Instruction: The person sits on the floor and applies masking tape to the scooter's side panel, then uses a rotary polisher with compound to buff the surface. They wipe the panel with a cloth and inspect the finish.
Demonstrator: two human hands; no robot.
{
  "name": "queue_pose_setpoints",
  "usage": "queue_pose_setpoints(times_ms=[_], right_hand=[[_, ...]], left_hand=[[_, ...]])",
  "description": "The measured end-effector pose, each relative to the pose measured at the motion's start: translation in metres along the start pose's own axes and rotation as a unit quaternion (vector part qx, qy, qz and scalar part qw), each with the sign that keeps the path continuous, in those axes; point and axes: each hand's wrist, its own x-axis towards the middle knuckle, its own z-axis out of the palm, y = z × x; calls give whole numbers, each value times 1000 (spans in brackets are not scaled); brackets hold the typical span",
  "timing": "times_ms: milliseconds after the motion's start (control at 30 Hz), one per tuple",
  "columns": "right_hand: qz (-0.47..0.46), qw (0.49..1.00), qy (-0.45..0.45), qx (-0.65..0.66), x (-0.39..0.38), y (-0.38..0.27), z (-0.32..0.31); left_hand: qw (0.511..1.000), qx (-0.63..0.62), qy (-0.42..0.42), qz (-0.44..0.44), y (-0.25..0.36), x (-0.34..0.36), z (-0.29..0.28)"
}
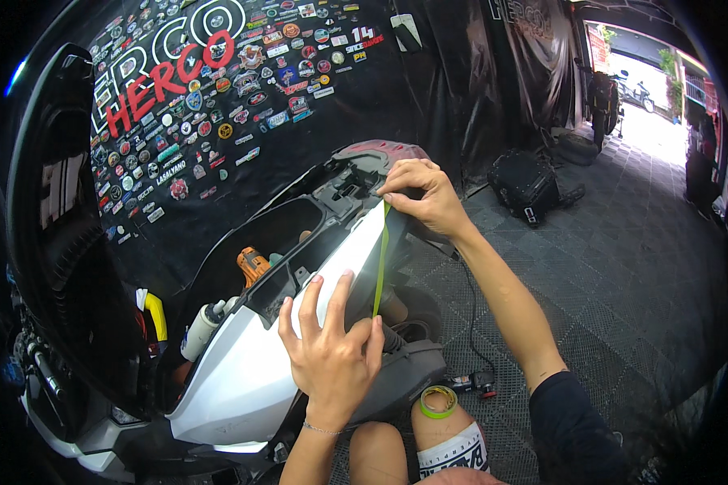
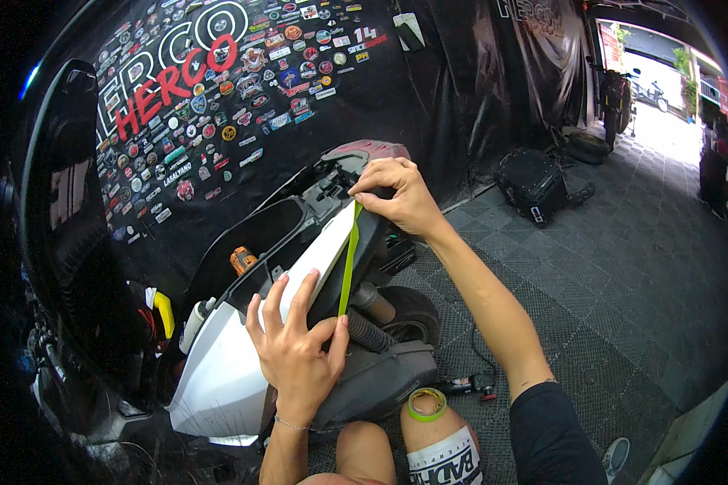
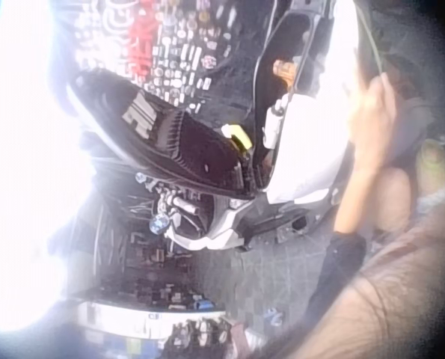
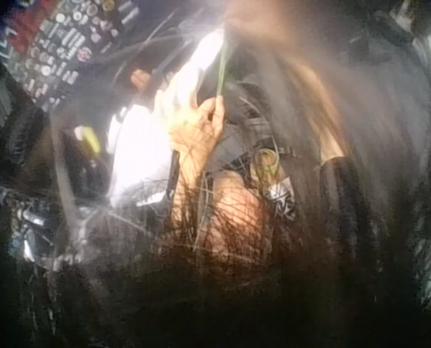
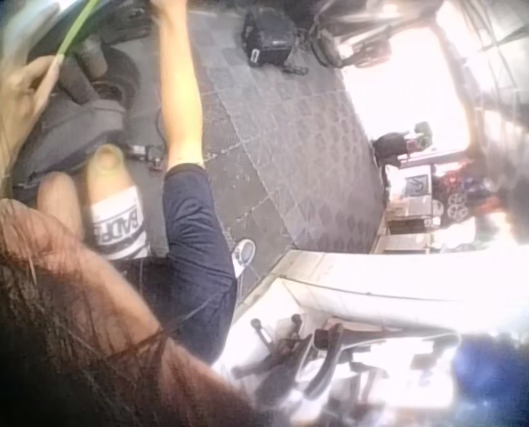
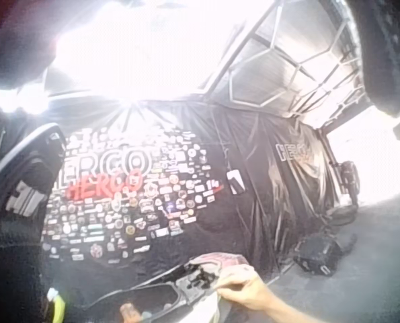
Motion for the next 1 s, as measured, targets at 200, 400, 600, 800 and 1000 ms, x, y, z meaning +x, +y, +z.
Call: queue_pose_setpoints(times_ms=[200,400,600,800,1000], right_hand=[[54,997,38,25,-1,-3,5],[15,999,21,-30,-3,-5,7],[33,998,35,-43,-3,-11,12],[40,999,-10,-14,-7,-7,4],[36,998,-53,-9,-6,-10,-2]], left_hand=[[1000,1,-5,-1,0,-1,-2],[1000,11,9,8,-2,-3,-1],[1000,-8,-2,0,-3,-3,-1],[1000,-4,1,5,-4,-5,0],[1000,-15,-5,-2,-3,-4,-2]])
